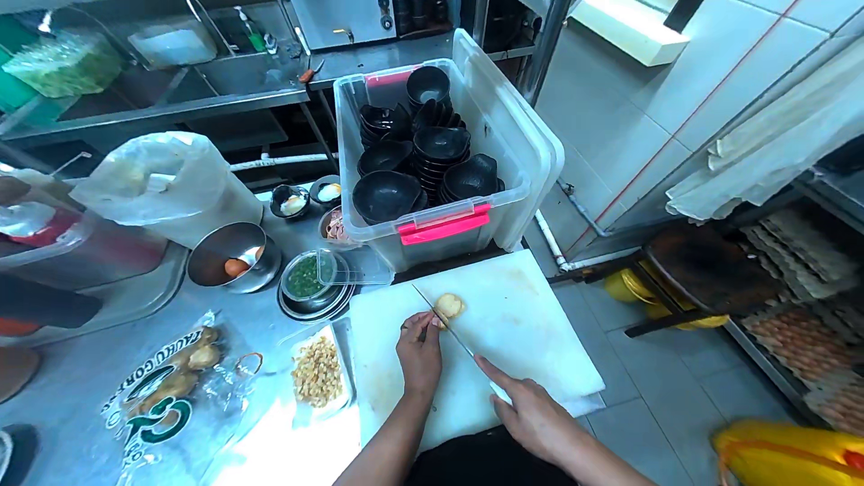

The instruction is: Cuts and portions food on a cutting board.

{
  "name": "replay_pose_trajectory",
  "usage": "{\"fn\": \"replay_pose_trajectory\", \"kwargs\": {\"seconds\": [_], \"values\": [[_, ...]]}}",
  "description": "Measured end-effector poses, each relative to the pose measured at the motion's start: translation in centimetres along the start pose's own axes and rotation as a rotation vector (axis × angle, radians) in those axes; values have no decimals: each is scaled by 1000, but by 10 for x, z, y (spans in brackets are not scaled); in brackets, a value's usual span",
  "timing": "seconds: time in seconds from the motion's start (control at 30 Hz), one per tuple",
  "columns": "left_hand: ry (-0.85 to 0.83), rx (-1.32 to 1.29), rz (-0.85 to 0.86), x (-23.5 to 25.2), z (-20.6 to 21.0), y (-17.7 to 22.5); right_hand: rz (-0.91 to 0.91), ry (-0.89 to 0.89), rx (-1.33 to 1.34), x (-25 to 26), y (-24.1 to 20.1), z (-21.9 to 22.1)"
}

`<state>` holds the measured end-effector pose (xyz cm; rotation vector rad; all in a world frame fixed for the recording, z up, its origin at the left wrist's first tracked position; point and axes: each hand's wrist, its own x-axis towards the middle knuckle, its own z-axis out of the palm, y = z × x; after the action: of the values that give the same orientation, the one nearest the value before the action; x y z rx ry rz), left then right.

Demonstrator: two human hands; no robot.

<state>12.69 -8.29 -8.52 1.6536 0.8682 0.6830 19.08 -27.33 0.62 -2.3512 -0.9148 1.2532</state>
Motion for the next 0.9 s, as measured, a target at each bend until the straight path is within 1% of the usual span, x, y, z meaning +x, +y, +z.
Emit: {"fn": "replay_pose_trajectory", "kwargs": {"seconds": [0.1,0.2,0.37,0.43,0.63,0.8,0.9], "values": [[-14,4,35,-4,2,-2,-2,5,33,21,-4,0],[19,20,48,-3,2,-3,1,7,21,15,0,3],[8,-3,76,-5,-1,-7,-62,7,109,-14,45,9],[-8,-20,73,-5,-2,-9,-88,15,138,-23,56,12],[-10,-70,17,-4,-1,-6,-72,65,163,-32,51,10],[-9,-77,41,-4,-1,-8,-93,51,126,-34,48,12],[-62,-62,63,-7,0,-6,-73,33,110,-32,47,12]]}}
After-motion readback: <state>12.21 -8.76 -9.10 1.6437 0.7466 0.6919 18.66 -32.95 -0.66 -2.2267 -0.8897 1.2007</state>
